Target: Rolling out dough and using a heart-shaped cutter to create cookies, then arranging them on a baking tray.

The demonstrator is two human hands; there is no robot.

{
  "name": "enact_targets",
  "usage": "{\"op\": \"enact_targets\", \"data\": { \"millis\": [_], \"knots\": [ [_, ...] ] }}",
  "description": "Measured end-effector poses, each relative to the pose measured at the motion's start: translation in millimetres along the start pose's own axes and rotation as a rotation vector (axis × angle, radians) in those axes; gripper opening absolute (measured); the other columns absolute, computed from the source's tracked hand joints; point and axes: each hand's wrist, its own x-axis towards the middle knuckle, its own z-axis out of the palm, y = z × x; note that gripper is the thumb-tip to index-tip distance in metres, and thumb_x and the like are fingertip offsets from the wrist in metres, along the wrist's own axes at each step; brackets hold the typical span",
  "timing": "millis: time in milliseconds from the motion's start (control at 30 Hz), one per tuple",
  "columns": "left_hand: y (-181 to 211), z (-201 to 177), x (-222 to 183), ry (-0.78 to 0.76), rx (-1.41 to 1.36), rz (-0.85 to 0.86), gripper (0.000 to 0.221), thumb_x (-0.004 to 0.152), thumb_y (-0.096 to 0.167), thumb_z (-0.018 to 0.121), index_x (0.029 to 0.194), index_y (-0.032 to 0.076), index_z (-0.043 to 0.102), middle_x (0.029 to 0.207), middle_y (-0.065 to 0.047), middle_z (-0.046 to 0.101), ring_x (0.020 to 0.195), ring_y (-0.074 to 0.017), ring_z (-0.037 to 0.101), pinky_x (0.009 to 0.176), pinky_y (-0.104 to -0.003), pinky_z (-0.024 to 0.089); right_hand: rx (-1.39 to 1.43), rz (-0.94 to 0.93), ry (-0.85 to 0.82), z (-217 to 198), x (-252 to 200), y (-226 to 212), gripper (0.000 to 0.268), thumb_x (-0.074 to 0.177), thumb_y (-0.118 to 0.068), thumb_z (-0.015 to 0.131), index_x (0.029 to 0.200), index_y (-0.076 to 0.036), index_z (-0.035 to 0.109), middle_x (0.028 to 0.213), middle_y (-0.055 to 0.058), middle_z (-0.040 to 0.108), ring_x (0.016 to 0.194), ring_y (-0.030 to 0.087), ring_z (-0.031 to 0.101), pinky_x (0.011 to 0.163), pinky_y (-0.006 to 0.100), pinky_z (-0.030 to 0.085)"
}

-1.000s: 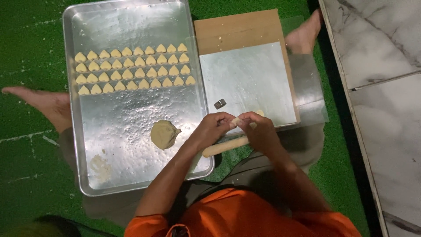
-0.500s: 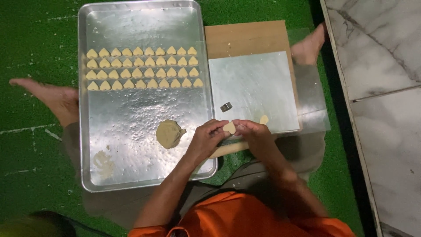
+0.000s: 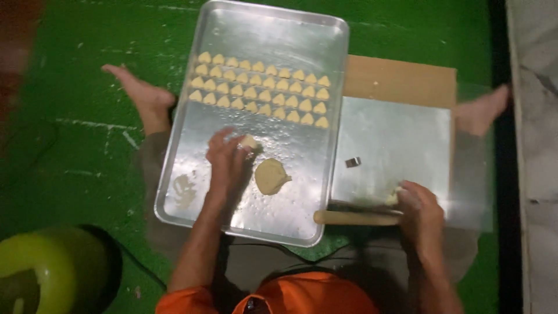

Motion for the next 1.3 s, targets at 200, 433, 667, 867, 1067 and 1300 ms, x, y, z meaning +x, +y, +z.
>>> {"op": "enact_targets", "data": {
  "millis": [200, 433, 667, 867, 1067, 1300],
  "knots": [
    [13, -20, 21, 0.060, -0.225, -0.263, 0.023, 0.090, 0.011, 0.080, 0.113, 0.012, 0.075, 0.140, -0.014, 0.048, 0.127, -0.0380, 0.051, 0.112, -0.053, 0.036, -0.092, -0.092, 0.088, 2, 4, 23, 0.031, 0.116, -0.035, 0.056, 0.126, -0.012, 0.074, 0.129, 0.013, 0.069, 0.130, 0.037, 0.059, 0.112, 0.052, 0.042],
    [49, 82, 25, -0.142, -0.170, -0.006, 0.022, 0.089, 0.032, 0.079, 0.110, 0.026, 0.078, 0.118, -0.002, 0.060, 0.114, -0.0270, 0.053, 0.105, -0.044, 0.031, -0.278, 0.203, 0.032, 22, 7, 1, 0.035, 0.114, -0.043, 0.046, 0.129, -0.024, 0.071, 0.147, 0.002, 0.057, 0.140, 0.034, 0.045, 0.112, 0.059, 0.037],
    [77, 129, 41, -0.364, 0.044, 0.006, 0.024, 0.095, 0.040, 0.070, 0.114, 0.027, 0.076, 0.109, 0.000, 0.059, 0.110, -0.0256, 0.054, 0.098, -0.055, 0.033, -0.450, 0.034, 0.118, 37, 14, 26, 0.030, 0.112, -0.037, 0.052, 0.124, -0.016, 0.071, 0.142, 0.007, 0.054, 0.135, 0.037, 0.050, 0.105, 0.061, 0.044],
    [74, 141, 39, -0.397, 0.050, -0.031, 0.026, 0.094, 0.032, 0.074, 0.117, 0.020, 0.076, 0.112, -0.006, 0.058, 0.116, -0.0299, 0.052, 0.105, -0.060, 0.028, -0.482, -0.046, 0.087, 13, 4, -20, 0.052, 0.115, -0.046, 0.032, 0.122, -0.013, 0.071, 0.134, 0.011, 0.060, 0.133, 0.035, 0.055, 0.102, 0.059, 0.049],
    [75, 137, 39, -0.404, 0.013, -0.040, 0.026, 0.093, 0.029, 0.076, 0.117, 0.018, 0.075, 0.115, -0.007, 0.057, 0.118, -0.0309, 0.051, 0.106, -0.062, 0.030, -0.430, -0.013, 0.073, 16, 5, -13, 0.057, 0.115, -0.047, 0.026, 0.126, -0.013, 0.071, 0.137, 0.011, 0.059, 0.134, 0.036, 0.055, 0.101, 0.058, 0.049],
    [71, 144, 38, -0.351, -0.014, -0.040, 0.021, 0.093, 0.028, 0.076, 0.110, 0.015, 0.075, 0.112, -0.006, 0.055, 0.117, -0.0311, 0.051, 0.106, -0.061, 0.029, -0.485, -0.033, 0.070, 9, 7, -29, 0.054, 0.116, -0.043, 0.027, 0.126, -0.012, 0.071, 0.133, 0.012, 0.061, 0.130, 0.034, 0.058, 0.101, 0.059, 0.051]
  ]
}}
